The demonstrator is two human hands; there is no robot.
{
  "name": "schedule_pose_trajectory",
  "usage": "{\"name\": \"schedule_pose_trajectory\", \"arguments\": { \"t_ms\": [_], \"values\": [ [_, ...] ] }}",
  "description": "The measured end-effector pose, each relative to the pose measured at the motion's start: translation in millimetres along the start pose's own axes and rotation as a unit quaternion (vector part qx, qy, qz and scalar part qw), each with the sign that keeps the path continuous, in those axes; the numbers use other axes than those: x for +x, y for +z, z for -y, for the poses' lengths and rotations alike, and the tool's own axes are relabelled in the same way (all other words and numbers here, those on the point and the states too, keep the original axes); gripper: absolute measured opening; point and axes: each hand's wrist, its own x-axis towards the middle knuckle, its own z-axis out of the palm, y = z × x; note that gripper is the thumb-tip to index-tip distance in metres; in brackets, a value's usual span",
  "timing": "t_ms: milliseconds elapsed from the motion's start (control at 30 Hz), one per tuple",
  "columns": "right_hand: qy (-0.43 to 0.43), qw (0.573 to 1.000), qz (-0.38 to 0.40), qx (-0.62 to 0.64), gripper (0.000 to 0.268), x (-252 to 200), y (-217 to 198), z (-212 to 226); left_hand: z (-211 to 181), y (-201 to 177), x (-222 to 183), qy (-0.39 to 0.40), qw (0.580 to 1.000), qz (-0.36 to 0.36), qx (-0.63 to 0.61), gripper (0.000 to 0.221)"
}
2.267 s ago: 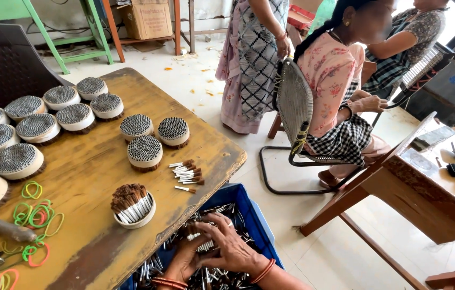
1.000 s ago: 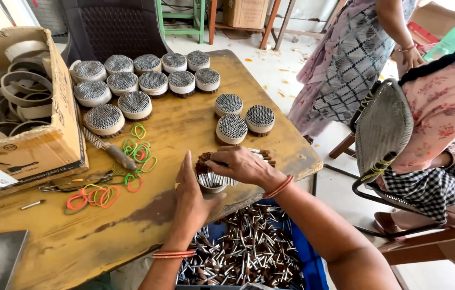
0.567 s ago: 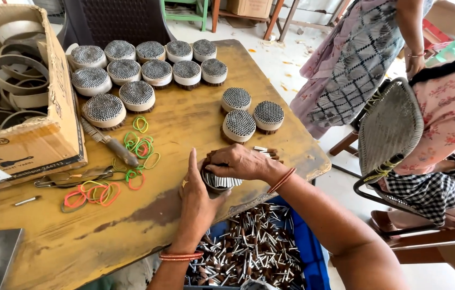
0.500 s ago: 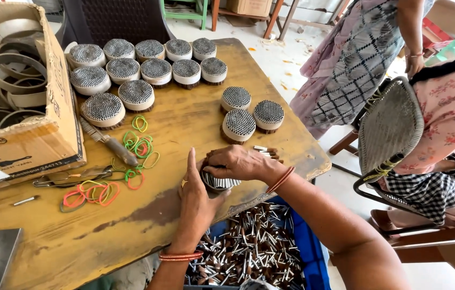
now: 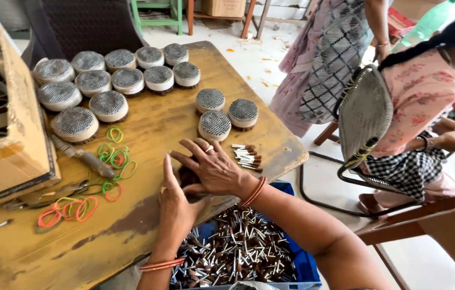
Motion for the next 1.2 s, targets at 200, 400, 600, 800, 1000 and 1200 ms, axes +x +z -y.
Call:
{"name": "schedule_pose_trajectory", "arguments": {
  "t_ms": [200, 400, 600, 800, 1000, 1200],
  "values": [
    [0.196, 0.928, 0.05, 0.311, 0.043, -93, -56, -15, 16, -6, -55, 0.05, 0.97, 0.159, -0.177, 0.021],
    [0.141, 0.723, 0.537, 0.411, 0.031, -298, 40, 18, 108, 71, -122, 0.046, 0.725, 0.681, 0.095, 0.033],
    [0.248, 0.777, 0.483, 0.32, 0.037, -289, 72, 40, 106, 152, -107, 0.003, 0.662, 0.673, 0.329, 0.033],
    [0.352, 0.831, 0.403, 0.152, 0.049, -236, 44, 6, 133, 188, -82, 0.132, 0.917, 0.083, 0.368, 0.051],
    [0.259, 0.896, 0.342, 0.116, 0.132, -232, 112, 20, 139, 167, -75, -0.082, 0.893, 0.421, 0.14, 0.16],
    [0.292, 0.877, 0.323, 0.203, 0.118, -259, 121, 31, 192, 207, -110, -0.005, 0.863, 0.456, 0.219, 0.141]
  ]
}}
